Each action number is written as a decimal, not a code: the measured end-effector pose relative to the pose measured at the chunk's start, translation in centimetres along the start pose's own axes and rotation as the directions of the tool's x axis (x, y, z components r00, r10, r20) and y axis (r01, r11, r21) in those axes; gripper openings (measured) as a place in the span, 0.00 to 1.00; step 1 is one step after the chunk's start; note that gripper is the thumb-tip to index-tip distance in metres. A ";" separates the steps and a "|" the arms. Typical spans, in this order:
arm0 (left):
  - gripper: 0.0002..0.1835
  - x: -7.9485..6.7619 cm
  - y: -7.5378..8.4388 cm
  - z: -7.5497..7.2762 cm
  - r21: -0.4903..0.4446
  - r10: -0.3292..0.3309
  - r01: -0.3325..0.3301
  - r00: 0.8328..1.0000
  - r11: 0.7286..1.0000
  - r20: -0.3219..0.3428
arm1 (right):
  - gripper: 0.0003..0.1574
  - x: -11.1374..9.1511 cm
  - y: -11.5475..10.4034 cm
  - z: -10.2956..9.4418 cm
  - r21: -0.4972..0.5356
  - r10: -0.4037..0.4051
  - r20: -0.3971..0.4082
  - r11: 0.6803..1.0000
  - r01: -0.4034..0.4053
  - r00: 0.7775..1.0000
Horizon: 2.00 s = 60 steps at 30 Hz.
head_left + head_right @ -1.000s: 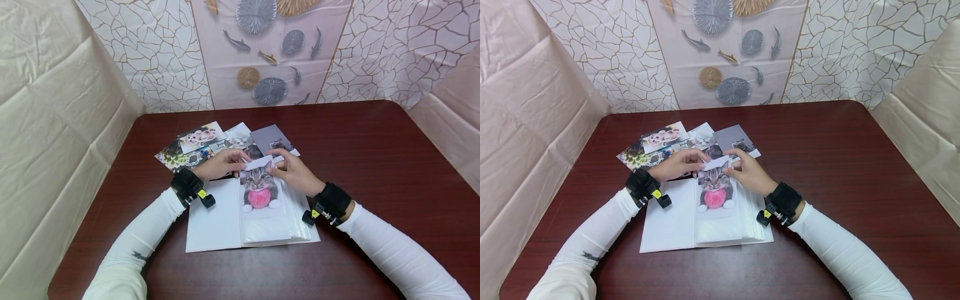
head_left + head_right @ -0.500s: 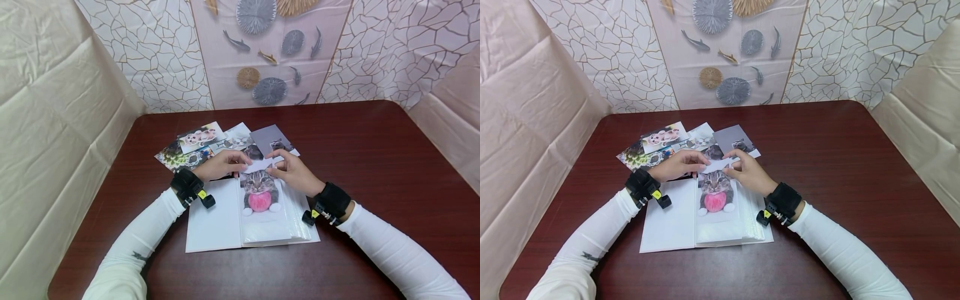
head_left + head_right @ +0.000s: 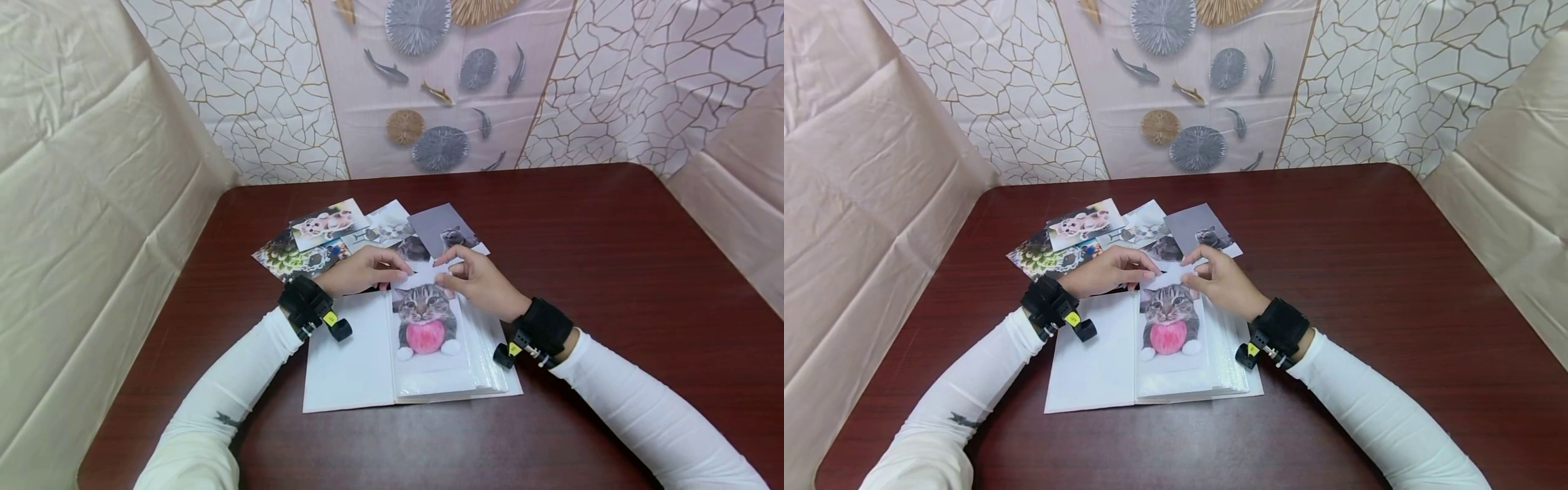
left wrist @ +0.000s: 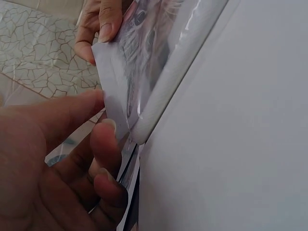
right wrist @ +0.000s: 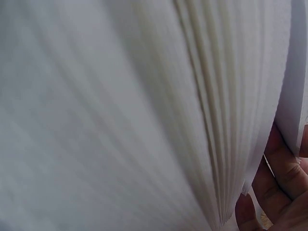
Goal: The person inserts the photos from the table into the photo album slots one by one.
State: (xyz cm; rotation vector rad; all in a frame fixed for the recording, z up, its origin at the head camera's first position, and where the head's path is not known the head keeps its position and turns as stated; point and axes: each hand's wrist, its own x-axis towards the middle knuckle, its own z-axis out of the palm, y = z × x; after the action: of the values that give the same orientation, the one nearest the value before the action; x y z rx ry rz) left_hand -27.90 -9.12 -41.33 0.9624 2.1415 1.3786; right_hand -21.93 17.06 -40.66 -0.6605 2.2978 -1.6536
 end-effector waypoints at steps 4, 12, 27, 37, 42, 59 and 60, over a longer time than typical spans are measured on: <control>0.14 0.0 0.2 0.0 0.033 -0.029 0.029 1.000 0.999 0.001 | 0.17 -0.1 0.0 0.0 -0.003 0.003 -0.001 1.000 -0.003 1.000; 0.16 0.1 0.4 0.2 0.051 -0.033 0.032 0.999 0.998 0.030 | 0.11 0.0 0.0 0.2 -0.022 -0.002 -0.027 1.000 0.001 1.000; 0.15 0.1 0.2 0.2 0.023 0.012 -0.013 0.999 1.000 0.053 | 0.10 0.1 0.0 0.0 -0.032 -0.005 -0.031 0.999 0.004 1.000; 0.13 0.1 0.5 1.1 0.020 0.046 -0.048 0.997 0.999 0.058 | 0.12 0.1 -0.1 0.4 -0.031 -0.006 -0.035 1.000 0.005 0.999; 0.15 0.1 1.1 1.5 0.009 0.036 -0.036 0.999 0.999 0.034 | 0.17 -0.1 -0.3 0.2 0.009 -0.030 -0.007 0.999 0.030 1.000; 0.12 0.1 1.5 2.2 0.008 0.051 -0.051 0.998 0.999 -0.047 | 0.22 -0.1 -0.5 -0.3 0.078 -0.018 0.025 0.997 0.016 1.000; 0.11 0.1 1.5 2.2 -0.001 0.056 -0.057 0.997 0.998 -0.050 | 0.23 -0.2 -0.6 -0.3 0.078 -0.015 0.028 0.997 0.012 0.999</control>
State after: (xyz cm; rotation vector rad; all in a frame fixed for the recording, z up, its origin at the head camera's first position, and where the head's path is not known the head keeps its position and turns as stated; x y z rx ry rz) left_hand -25.98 -7.30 -40.95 1.0051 2.1640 1.4457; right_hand -21.80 17.26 -40.01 -0.6795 2.2014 -1.7187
